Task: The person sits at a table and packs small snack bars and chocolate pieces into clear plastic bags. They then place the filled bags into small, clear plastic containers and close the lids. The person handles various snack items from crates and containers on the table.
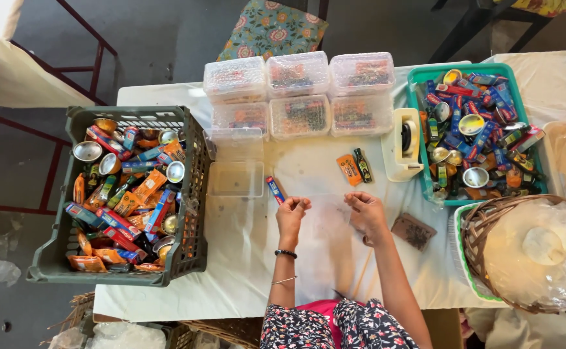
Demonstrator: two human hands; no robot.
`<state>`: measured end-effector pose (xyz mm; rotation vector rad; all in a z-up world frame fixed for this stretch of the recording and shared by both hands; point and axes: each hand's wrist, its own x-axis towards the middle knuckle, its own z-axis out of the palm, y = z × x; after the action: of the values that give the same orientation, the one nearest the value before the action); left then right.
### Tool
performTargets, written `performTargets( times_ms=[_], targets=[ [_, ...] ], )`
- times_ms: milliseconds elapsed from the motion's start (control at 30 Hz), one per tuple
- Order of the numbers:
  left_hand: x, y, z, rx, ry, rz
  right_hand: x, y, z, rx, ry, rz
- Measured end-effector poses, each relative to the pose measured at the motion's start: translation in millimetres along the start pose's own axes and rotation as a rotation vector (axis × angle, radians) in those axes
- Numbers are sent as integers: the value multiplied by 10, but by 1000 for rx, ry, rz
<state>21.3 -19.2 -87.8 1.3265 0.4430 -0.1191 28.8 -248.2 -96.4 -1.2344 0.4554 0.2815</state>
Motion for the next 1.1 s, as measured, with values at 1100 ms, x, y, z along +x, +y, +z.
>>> performTargets(
  times_ms=[1100],
  targets=[
    [471,-731,-78,1407,-233,1009,1288,-357,-553,-1344,384,-380]
  ],
)
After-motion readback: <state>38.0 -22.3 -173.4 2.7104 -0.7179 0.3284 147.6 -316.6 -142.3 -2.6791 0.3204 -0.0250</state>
